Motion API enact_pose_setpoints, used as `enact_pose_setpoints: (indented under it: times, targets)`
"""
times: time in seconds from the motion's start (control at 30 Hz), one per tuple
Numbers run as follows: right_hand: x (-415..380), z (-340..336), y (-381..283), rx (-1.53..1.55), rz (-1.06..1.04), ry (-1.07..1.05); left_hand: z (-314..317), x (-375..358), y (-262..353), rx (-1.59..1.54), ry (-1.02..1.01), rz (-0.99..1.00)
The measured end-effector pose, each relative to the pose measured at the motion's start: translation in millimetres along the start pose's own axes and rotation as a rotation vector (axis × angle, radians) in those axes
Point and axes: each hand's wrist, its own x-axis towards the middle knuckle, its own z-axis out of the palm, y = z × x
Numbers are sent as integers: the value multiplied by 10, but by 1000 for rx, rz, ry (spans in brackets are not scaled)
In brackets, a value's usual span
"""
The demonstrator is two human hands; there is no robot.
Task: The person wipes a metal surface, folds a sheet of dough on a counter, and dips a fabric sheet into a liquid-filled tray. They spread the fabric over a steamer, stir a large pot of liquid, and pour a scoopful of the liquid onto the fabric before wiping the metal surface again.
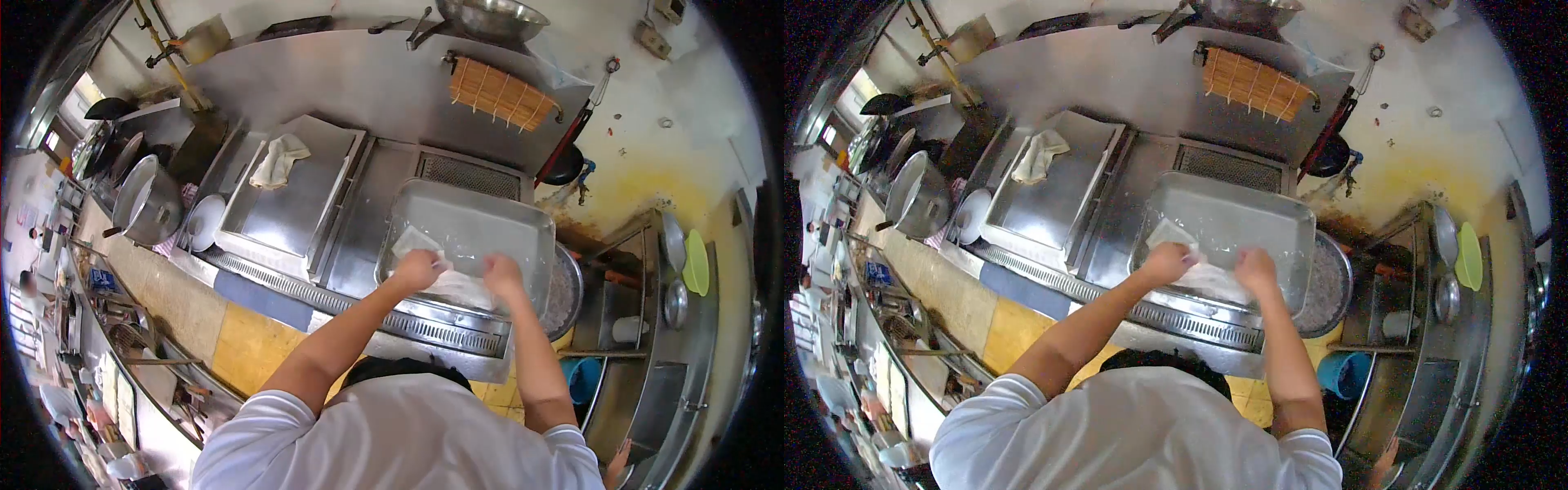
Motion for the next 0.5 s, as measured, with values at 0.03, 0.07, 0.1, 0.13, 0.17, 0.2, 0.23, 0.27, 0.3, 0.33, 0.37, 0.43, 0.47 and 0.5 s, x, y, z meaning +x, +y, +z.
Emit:
enact_pose_setpoints:
  times: [0.03, 0.07, 0.1, 0.13, 0.17, 0.2, 0.23, 0.27, 0.3, 0.33, 0.37, 0.43, 0.47, 0.5]
  targets:
    - [42, -18, -124, 319, -136, 92, -164, 27, 241, -125, 39, 10]
    - [72, -25, -221, 639, -265, 187, -349, 14, 555, -354, 135, 48]
    - [102, -93, -348, 771, -315, 141, -541, 1, 816, -582, 235, 89]
    - [104, -194, -482, 902, -363, 94, -696, -28, 952, -521, 330, 128]
    - [76, -275, -560, 1031, -415, 47, -835, -47, 1054, -459, 428, 169]
    - [16, -327, -588, 952, -332, 6, -948, -36, 1101, -394, 529, 211]
    - [-68, -352, -605, 873, -248, -34, -1048, -24, 1082, -402, 579, 243]
    - [-145, -337, -604, 793, -165, -76, -1158, -36, 1023, -409, 629, 274]
    - [-174, -246, -499, 680, -205, 37, -1253, -62, 951, -415, 680, 305]
    - [-177, -115, -298, 567, -244, 150, -1332, -104, 875, -457, 720, 242]
    - [-162, 0, -81, 454, -278, 263, -1409, -151, 799, -498, 756, 180]
    - [-85, 99, 404, 414, -76, 88, -1502, -232, 662, -511, 772, 28]
    - [-62, 106, 526, 392, 23, 1, -1498, -282, 587, -482, 753, -64]
    - [-59, 73, 527, 386, 16, -3, -1458, -309, 537, -453, 732, -155]
